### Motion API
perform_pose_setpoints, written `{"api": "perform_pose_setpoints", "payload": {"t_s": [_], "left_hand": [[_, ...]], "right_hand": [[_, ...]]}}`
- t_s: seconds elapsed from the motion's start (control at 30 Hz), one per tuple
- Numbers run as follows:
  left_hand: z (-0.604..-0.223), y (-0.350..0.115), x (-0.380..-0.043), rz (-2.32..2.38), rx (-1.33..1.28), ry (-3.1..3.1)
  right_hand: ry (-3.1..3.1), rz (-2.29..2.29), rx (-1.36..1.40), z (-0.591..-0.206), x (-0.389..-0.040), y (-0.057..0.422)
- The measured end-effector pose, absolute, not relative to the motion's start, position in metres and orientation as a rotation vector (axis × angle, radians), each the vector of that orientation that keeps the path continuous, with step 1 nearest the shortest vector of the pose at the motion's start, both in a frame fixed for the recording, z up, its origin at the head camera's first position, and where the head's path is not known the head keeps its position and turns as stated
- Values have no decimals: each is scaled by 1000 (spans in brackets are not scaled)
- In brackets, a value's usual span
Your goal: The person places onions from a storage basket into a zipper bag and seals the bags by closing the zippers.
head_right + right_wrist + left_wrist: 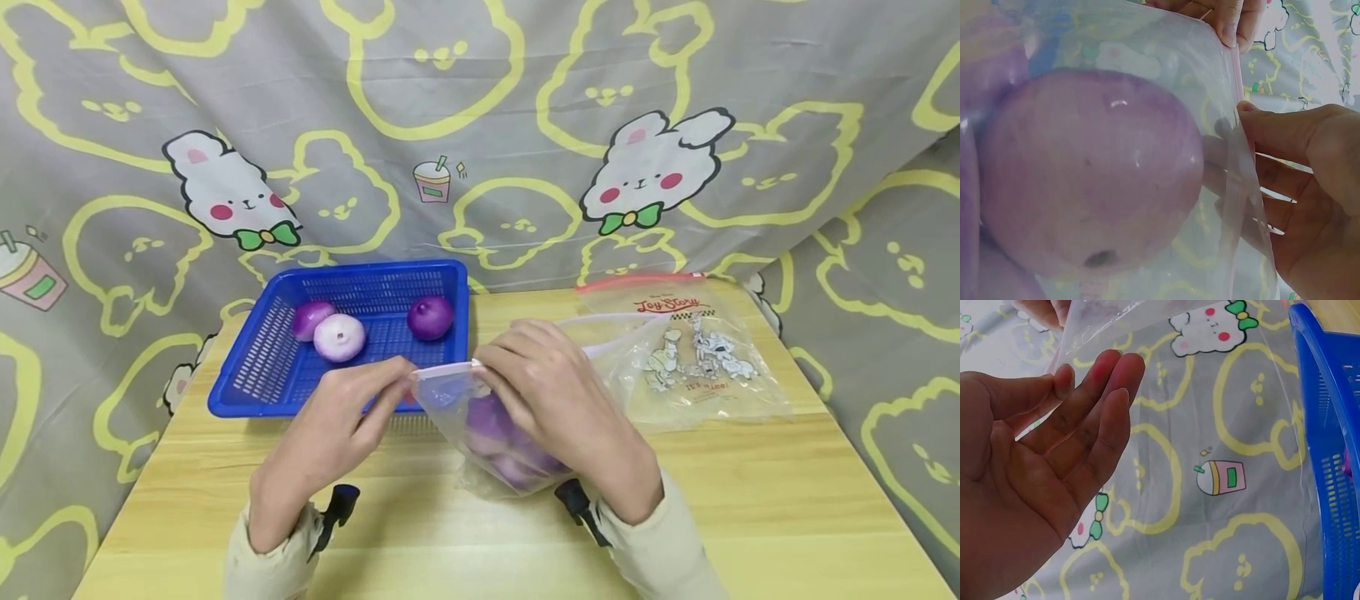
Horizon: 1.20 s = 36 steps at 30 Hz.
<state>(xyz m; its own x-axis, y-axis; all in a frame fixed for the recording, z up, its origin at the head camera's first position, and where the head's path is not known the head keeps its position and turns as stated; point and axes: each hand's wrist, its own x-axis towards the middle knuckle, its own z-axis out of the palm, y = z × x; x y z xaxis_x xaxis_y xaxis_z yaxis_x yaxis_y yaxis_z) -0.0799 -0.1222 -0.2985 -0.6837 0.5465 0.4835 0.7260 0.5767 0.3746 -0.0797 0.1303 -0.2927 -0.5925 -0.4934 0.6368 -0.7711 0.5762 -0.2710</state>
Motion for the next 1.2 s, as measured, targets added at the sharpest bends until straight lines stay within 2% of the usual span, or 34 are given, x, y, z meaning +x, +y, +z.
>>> {"api": "perform_pose_setpoints", "payload": {"t_s": [1.2], "left_hand": [[-298, -124, -82, -847, -1062, -2487]], "right_hand": [[-2303, 794, 950, -289, -78, 159]]}}
